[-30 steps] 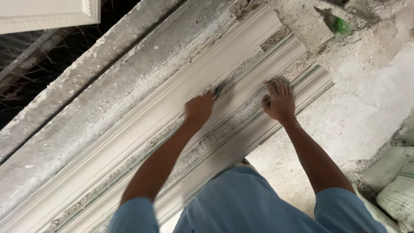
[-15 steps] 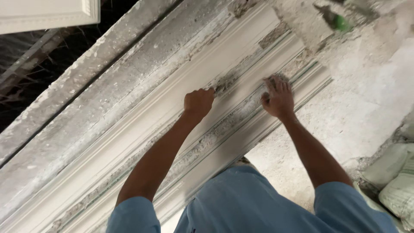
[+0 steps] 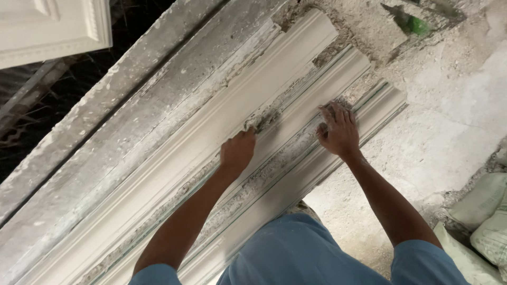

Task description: The person uses a small scraper to remove dried plaster residue from the grooved surface of decorative cornice molding pieces, working along the flutes of each piece and moving between several moldings laid on the workshop floor.

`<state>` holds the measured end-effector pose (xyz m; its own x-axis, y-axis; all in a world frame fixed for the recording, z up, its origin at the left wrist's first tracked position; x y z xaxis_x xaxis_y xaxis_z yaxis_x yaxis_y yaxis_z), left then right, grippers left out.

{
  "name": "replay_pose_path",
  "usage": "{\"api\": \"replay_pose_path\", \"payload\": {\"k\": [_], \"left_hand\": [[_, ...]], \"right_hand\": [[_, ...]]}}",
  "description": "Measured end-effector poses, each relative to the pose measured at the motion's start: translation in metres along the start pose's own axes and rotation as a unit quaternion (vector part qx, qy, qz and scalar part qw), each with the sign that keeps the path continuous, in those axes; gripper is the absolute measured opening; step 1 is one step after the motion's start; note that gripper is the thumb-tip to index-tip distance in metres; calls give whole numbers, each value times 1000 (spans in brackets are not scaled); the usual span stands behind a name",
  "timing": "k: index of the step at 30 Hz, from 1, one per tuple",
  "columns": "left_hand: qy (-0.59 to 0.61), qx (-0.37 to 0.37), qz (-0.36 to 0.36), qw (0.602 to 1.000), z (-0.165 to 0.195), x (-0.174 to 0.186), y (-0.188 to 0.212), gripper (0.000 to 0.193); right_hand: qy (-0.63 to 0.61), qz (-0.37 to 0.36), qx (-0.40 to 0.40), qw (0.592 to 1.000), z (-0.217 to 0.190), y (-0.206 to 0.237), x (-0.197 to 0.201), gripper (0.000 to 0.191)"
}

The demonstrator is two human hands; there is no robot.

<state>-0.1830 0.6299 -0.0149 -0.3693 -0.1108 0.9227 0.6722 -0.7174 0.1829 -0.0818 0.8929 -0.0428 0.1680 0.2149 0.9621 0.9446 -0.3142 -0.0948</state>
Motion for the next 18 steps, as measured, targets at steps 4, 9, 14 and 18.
{"api": "replay_pose_path", "payload": {"k": [4, 9, 14, 18], "left_hand": [[-76, -46, -69, 994, 13, 11, -45, 35], [55, -21, -62, 996, 14, 55, -57, 28], [14, -37, 1, 999, 26, 41, -23, 33], [-86, -113, 118, 983, 36, 29, 14, 39]], "right_hand": [[1, 4, -3, 1000, 2, -3, -1, 62], [-12, 14, -9, 1000, 3, 0, 5, 60], [-12, 19, -2, 1000, 3, 1, 4, 61], [-1, 17, 3, 1000, 4, -1, 2, 60]]}}
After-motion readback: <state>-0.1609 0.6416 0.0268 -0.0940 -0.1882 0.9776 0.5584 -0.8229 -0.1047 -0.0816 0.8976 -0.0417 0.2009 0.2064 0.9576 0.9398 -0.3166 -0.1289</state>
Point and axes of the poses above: each hand's wrist, its own y-axis away from the middle knuckle, its own x-axis out of the back of the hand, z = x × y, the point moved 10 cm from there along -y, towards the middle knuckle, and after that the axes turned 10 degrees about -x, right-handed, at the moved point
